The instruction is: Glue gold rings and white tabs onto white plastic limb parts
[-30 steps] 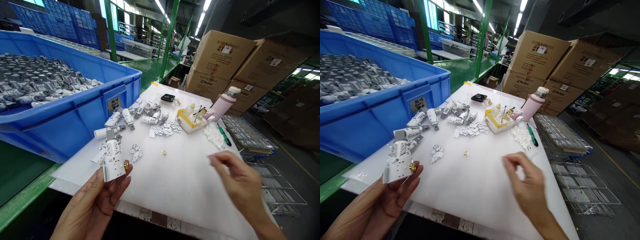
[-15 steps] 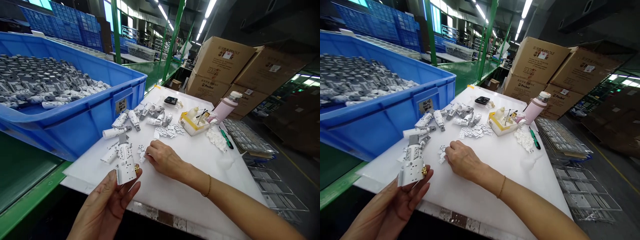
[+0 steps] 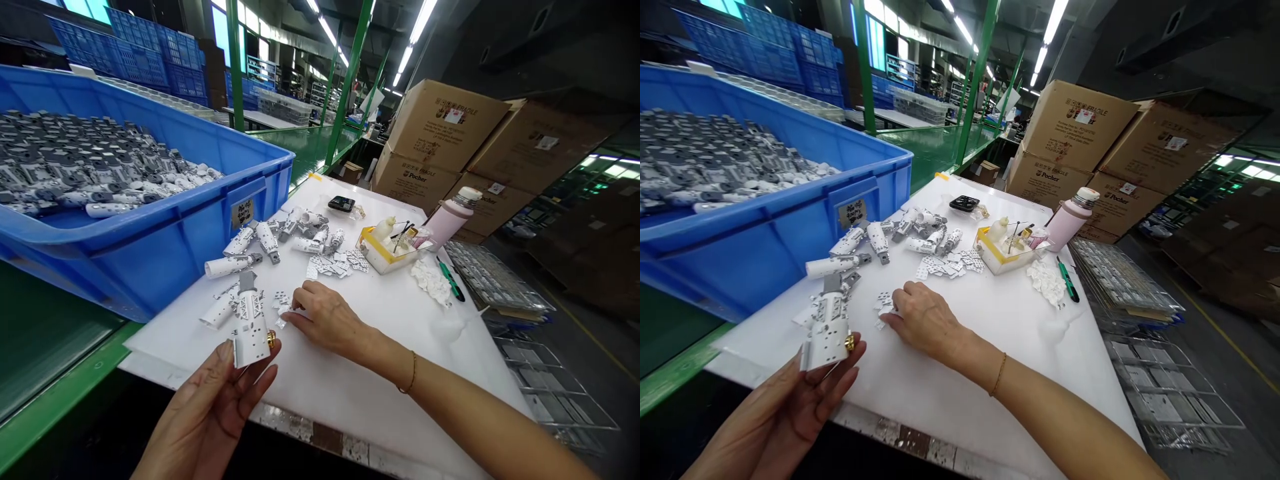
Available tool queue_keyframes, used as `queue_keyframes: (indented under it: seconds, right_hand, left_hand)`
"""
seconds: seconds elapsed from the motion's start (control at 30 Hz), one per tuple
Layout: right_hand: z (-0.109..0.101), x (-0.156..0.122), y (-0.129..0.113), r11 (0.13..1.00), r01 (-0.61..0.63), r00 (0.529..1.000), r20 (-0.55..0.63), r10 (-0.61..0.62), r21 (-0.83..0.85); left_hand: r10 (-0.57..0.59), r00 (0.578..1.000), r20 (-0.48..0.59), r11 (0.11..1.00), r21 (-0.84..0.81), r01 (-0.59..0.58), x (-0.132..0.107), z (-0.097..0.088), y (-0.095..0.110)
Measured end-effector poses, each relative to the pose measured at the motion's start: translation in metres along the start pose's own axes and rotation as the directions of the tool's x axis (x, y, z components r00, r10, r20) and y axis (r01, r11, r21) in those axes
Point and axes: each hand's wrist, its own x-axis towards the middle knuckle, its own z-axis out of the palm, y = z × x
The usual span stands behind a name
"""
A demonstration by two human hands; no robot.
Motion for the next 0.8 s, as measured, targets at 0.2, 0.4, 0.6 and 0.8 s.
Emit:
queue_keyframes:
  seconds: [0.2,0.4,0.6,0.8]
  right_hand:
    - [-0.006,0.001,-0.008,0.993,-0.086,0.996,0.018,0.085,0.075]
    - [-0.015,-0.006,-0.005,0.977,-0.134,0.99,-0.029,0.141,0.164]
    - [-0.031,-0.037,-0.008,0.879,-0.178,0.941,-0.184,0.283,0.443]
    - [-0.045,-0.07,-0.031,0.879,0.077,0.777,-0.581,0.244,0.471]
  left_hand:
    - [0.004,1.0,0.013,1.0,0.026,-0.004,0.0,0.002,-0.001]
    - [0.023,0.999,-0.034,0.999,0.043,-0.021,-0.001,0.005,-0.005]
    - [0.019,1.0,0.013,1.0,0.018,-0.019,0.0,0.015,-0.01]
    - [-0.013,0.988,0.152,0.999,0.036,0.008,-0.003,0.036,-0.028]
